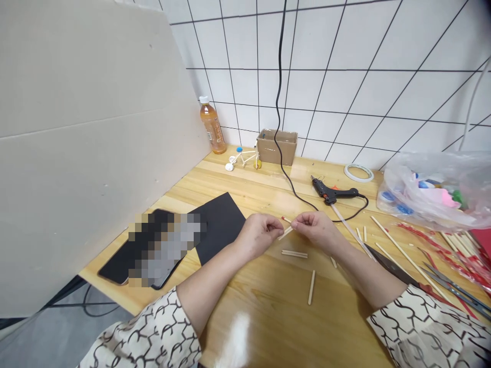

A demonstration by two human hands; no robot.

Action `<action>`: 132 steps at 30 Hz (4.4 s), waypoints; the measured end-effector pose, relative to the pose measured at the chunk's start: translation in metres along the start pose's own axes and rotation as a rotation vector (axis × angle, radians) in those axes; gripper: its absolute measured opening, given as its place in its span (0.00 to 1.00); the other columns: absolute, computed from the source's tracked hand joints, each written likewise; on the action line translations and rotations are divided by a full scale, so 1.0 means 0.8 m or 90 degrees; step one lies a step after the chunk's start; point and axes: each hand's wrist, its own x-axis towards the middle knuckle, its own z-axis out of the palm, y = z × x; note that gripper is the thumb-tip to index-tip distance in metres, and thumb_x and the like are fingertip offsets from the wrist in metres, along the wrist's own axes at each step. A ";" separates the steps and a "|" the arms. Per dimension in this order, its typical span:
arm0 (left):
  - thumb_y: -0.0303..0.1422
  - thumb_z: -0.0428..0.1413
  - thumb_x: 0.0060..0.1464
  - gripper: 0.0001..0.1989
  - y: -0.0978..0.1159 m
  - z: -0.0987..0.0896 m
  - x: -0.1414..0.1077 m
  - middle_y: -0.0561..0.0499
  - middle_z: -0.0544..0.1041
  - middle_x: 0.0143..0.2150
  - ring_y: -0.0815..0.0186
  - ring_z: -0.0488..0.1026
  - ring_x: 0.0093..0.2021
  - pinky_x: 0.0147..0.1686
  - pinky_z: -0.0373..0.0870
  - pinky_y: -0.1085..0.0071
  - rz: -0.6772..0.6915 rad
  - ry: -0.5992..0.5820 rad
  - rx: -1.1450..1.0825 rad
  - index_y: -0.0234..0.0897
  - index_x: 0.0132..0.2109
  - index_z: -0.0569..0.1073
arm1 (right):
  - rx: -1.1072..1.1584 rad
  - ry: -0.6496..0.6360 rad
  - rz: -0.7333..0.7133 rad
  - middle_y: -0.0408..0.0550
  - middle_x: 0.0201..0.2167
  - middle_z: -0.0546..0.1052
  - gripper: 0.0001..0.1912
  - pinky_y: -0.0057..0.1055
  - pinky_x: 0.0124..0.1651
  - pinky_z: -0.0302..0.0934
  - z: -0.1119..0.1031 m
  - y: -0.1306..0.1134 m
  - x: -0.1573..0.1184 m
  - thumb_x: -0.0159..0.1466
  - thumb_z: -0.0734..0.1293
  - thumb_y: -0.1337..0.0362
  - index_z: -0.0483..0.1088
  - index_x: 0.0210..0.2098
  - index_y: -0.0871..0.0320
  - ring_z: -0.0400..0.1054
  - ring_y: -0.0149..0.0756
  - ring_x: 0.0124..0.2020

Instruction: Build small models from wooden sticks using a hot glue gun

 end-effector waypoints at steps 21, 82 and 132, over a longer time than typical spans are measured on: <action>0.30 0.52 0.49 0.06 -0.011 0.027 -0.011 0.50 0.74 0.27 0.68 0.68 0.29 0.30 0.60 0.74 0.135 0.065 0.295 0.36 0.29 0.73 | -0.144 0.060 -0.042 0.41 0.14 0.66 0.11 0.24 0.20 0.50 0.020 0.017 0.004 0.52 0.61 0.60 0.68 0.19 0.60 0.56 0.27 0.17; 0.24 0.50 0.47 0.10 0.000 0.027 0.002 0.48 0.77 0.31 0.65 0.73 0.34 0.35 0.66 0.73 0.079 -0.004 0.347 0.35 0.28 0.76 | -0.474 0.045 -0.082 0.45 0.26 0.76 0.07 0.26 0.30 0.52 0.006 0.012 -0.003 0.56 0.61 0.66 0.72 0.27 0.57 0.67 0.33 0.29; 0.24 0.49 0.47 0.11 0.000 0.026 0.004 0.46 0.77 0.31 0.63 0.73 0.34 0.35 0.67 0.70 0.074 -0.032 0.373 0.35 0.29 0.76 | -0.465 -0.029 -0.164 0.46 0.26 0.76 0.09 0.26 0.31 0.56 -0.003 0.009 0.004 0.55 0.61 0.71 0.74 0.29 0.58 0.67 0.33 0.28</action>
